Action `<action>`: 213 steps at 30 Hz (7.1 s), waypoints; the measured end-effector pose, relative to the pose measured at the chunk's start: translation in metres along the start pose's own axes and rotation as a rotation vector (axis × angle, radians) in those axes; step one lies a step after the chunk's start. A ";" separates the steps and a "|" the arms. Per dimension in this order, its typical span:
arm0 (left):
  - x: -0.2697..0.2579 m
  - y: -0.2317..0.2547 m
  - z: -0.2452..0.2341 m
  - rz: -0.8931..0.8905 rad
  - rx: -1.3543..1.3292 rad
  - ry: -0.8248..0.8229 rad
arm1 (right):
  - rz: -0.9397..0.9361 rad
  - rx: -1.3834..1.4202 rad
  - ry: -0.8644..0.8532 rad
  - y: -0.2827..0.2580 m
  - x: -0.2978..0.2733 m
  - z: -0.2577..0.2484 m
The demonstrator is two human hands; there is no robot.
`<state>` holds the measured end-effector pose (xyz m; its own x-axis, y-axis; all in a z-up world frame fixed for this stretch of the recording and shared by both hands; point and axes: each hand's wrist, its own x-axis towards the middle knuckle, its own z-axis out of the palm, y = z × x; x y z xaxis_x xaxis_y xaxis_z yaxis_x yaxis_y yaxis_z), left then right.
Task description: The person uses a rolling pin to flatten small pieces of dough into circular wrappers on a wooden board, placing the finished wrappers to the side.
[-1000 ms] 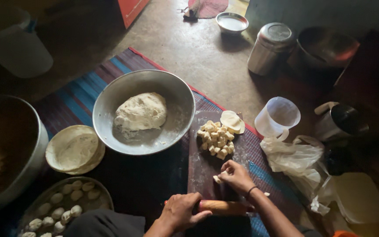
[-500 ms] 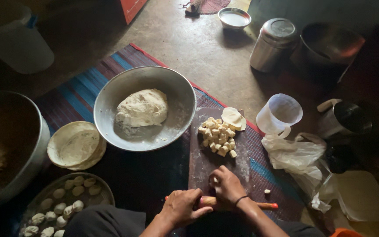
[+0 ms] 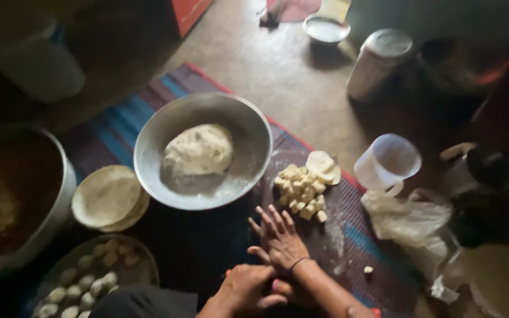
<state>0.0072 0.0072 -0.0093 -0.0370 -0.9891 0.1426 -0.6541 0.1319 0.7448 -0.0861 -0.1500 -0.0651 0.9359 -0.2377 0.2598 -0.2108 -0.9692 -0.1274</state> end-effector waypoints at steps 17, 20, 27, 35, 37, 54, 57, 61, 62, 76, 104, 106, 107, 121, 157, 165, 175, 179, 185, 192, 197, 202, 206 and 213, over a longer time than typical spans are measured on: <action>0.026 -0.002 -0.008 -0.350 0.178 -0.010 | 0.941 0.383 0.143 0.069 -0.072 -0.061; 0.040 -0.021 0.006 -0.396 0.356 -0.084 | 0.935 0.154 -0.085 0.068 -0.101 -0.055; 0.113 -0.057 0.008 -0.598 0.316 -0.030 | 0.902 -0.013 0.128 0.097 -0.079 -0.038; 0.089 -0.016 -0.011 -0.483 0.391 0.022 | 0.889 0.033 -0.098 0.077 -0.096 -0.043; 0.115 -0.032 -0.014 -0.504 0.363 0.089 | 0.799 -0.095 0.013 0.098 -0.081 -0.037; 0.079 -0.057 0.014 -0.059 0.458 0.130 | 0.969 0.065 -0.040 0.086 -0.103 -0.032; 0.031 -0.037 0.017 -0.100 0.428 -0.102 | 0.859 -0.039 0.018 0.055 -0.125 -0.032; 0.028 -0.014 0.013 -0.187 0.281 -0.020 | 0.635 0.193 0.219 0.073 -0.103 -0.013; 0.020 -0.007 0.015 -0.170 0.270 0.021 | 0.573 0.359 0.264 0.072 -0.098 0.000; -0.010 0.027 0.004 -0.207 0.177 -0.092 | 0.487 0.315 -0.050 0.055 -0.061 -0.003; -0.012 0.020 0.006 -0.138 0.110 -0.066 | 0.812 0.567 -0.269 0.077 -0.083 -0.027; -0.010 0.019 0.007 -0.128 0.108 -0.051 | 0.900 0.541 -0.144 0.081 -0.077 -0.040; -0.011 0.019 0.007 -0.130 0.111 -0.042 | 0.944 0.529 -0.083 0.077 -0.074 -0.045; 0.009 0.004 -0.002 -0.133 0.204 0.089 | 0.822 0.370 -0.146 0.035 -0.101 -0.080; 0.000 0.004 0.012 -0.242 0.219 -0.013 | 0.586 0.192 0.149 0.044 -0.105 -0.027; -0.010 0.016 0.005 -0.158 0.074 -0.041 | 0.557 0.284 -0.026 0.015 -0.047 -0.032; 0.000 0.009 0.003 -0.243 0.054 -0.173 | 0.437 0.334 -0.030 0.028 -0.068 -0.018; 0.000 0.007 0.002 -0.281 0.047 -0.154 | 0.684 1.052 -0.194 0.050 -0.068 -0.013; 0.005 -0.003 0.008 -0.364 0.045 -0.214 | 0.899 0.851 0.120 0.126 -0.030 -0.069; 0.009 -0.010 0.013 -0.344 -0.005 -0.181 | 0.573 0.185 0.278 0.163 0.020 -0.094; 0.012 -0.015 0.011 -0.313 -0.015 -0.175 | 0.812 0.289 0.229 0.127 -0.021 -0.052; 0.012 -0.002 0.006 -0.304 0.031 -0.185 | 0.748 0.300 0.258 0.095 -0.064 -0.019; 0.012 0.007 0.000 -0.234 0.072 -0.132 | 0.602 0.480 -0.113 0.069 -0.091 -0.027; 0.005 0.007 0.000 -0.165 0.086 -0.159 | 0.256 0.418 0.114 0.051 -0.068 -0.036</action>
<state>0.0021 0.0032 -0.0031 -0.0387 -0.9955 -0.0862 -0.7228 -0.0317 0.6904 -0.1707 -0.1857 -0.0544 0.8275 -0.4923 0.2699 -0.2768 -0.7759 -0.5669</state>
